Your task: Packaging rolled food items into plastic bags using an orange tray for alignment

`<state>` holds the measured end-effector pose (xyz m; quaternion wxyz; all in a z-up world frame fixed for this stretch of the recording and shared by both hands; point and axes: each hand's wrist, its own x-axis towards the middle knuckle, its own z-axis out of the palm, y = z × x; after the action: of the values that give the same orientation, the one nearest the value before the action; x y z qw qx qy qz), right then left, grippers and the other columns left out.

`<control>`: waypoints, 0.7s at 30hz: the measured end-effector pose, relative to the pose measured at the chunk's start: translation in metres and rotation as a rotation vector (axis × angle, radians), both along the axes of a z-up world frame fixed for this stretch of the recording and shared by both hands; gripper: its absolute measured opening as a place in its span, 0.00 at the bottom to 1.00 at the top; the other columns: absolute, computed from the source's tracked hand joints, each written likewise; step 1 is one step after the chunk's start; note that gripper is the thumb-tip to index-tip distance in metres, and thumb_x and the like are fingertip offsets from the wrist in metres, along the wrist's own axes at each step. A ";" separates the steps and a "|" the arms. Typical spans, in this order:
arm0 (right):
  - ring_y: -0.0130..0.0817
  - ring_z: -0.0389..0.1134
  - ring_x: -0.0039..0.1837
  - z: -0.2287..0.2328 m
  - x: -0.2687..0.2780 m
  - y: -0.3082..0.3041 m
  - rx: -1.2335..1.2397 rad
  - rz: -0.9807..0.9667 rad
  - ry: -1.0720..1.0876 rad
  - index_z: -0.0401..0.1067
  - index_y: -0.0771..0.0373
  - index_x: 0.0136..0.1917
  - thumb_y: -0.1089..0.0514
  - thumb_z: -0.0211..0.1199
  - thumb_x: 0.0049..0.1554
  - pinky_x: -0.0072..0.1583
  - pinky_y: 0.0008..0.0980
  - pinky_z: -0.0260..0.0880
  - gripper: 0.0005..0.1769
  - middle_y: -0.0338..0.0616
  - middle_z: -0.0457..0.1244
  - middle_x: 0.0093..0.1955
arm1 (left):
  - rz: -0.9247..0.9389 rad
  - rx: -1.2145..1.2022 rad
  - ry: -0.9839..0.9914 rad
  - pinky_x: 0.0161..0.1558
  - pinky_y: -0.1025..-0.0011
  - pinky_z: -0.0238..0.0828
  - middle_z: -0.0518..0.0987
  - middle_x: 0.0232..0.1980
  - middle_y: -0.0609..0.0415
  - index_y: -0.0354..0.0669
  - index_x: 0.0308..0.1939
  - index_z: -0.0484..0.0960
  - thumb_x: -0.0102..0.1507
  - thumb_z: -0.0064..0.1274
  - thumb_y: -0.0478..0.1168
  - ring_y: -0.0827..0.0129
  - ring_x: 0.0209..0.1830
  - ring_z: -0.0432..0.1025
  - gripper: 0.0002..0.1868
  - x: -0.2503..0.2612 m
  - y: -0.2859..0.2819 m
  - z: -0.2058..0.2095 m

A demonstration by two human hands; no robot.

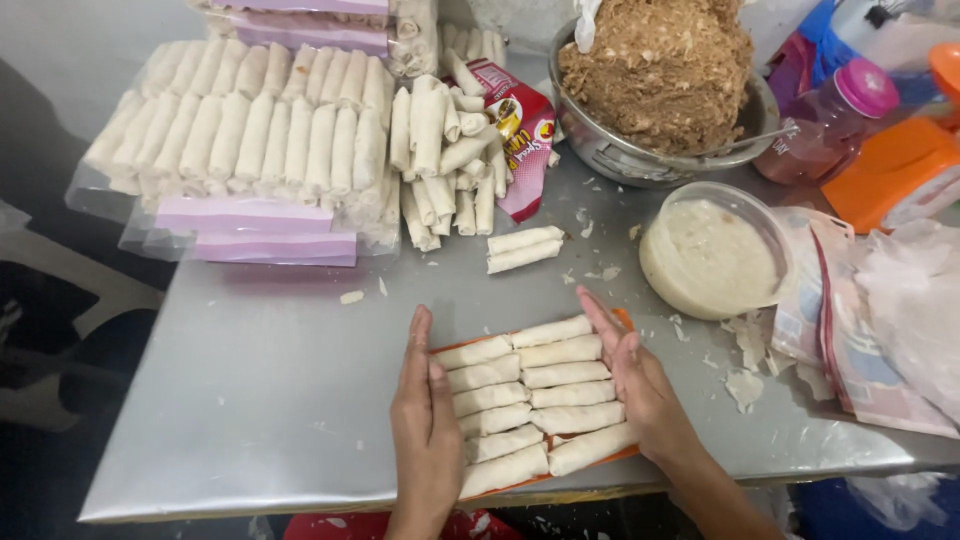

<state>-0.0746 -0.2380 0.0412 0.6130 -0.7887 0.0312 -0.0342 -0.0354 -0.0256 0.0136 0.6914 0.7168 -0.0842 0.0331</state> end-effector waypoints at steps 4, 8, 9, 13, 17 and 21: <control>0.43 0.45 0.85 -0.009 -0.004 -0.004 -0.243 0.018 -0.149 0.68 0.66 0.69 0.42 0.40 0.67 0.81 0.48 0.38 0.32 0.50 0.49 0.84 | -0.055 0.243 -0.121 0.79 0.58 0.44 0.62 0.79 0.43 0.37 0.75 0.62 0.71 0.30 0.35 0.51 0.82 0.50 0.26 0.010 -0.010 -0.022; 0.32 0.49 0.82 -0.005 -0.003 0.004 -0.297 -0.004 -0.067 0.61 0.67 0.75 0.50 0.51 0.63 0.58 0.26 0.59 0.31 0.45 0.50 0.83 | -0.051 0.745 -0.463 0.71 0.41 0.49 0.75 0.67 0.44 0.39 0.65 0.75 0.62 0.42 0.31 0.45 0.73 0.58 0.26 0.010 -0.017 -0.031; 0.35 0.48 0.84 -0.006 -0.003 0.003 -0.296 -0.019 -0.079 0.63 0.68 0.74 0.52 0.53 0.63 0.76 0.34 0.53 0.30 0.44 0.53 0.82 | -0.018 0.949 -0.527 0.69 0.39 0.47 0.76 0.66 0.49 0.41 0.64 0.75 0.64 0.43 0.37 0.55 0.70 0.65 0.23 0.010 -0.020 -0.031; 0.35 0.51 0.82 -0.013 -0.002 -0.001 -0.380 -0.046 -0.110 0.67 0.64 0.73 0.49 0.54 0.63 0.76 0.34 0.50 0.29 0.43 0.57 0.79 | -0.144 1.199 -0.385 0.65 0.19 0.45 0.79 0.52 0.55 0.51 0.43 0.84 0.62 0.48 0.40 0.52 0.64 0.67 0.10 0.045 -0.033 0.007; 0.36 0.56 0.79 -0.018 -0.002 -0.004 -0.415 -0.054 -0.174 0.70 0.62 0.71 0.49 0.54 0.63 0.76 0.35 0.52 0.27 0.42 0.61 0.75 | -0.155 0.920 -0.331 0.53 0.47 0.67 0.77 0.52 0.41 0.39 0.55 0.75 0.63 0.61 0.44 0.44 0.51 0.72 0.21 0.122 -0.070 -0.022; 0.37 0.48 0.84 -0.005 0.003 -0.027 -0.148 0.098 0.034 0.62 0.59 0.76 0.43 0.54 0.60 0.78 0.44 0.44 0.34 0.45 0.53 0.82 | -0.172 0.796 -0.239 0.44 0.49 0.69 0.80 0.44 0.42 0.48 0.48 0.76 0.58 0.67 0.43 0.43 0.46 0.73 0.19 0.159 -0.077 -0.027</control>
<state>-0.0717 -0.2648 0.0364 0.5535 -0.8329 0.0004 0.0071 0.1233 -0.1024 -0.0129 0.3461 0.9095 -0.2293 0.0231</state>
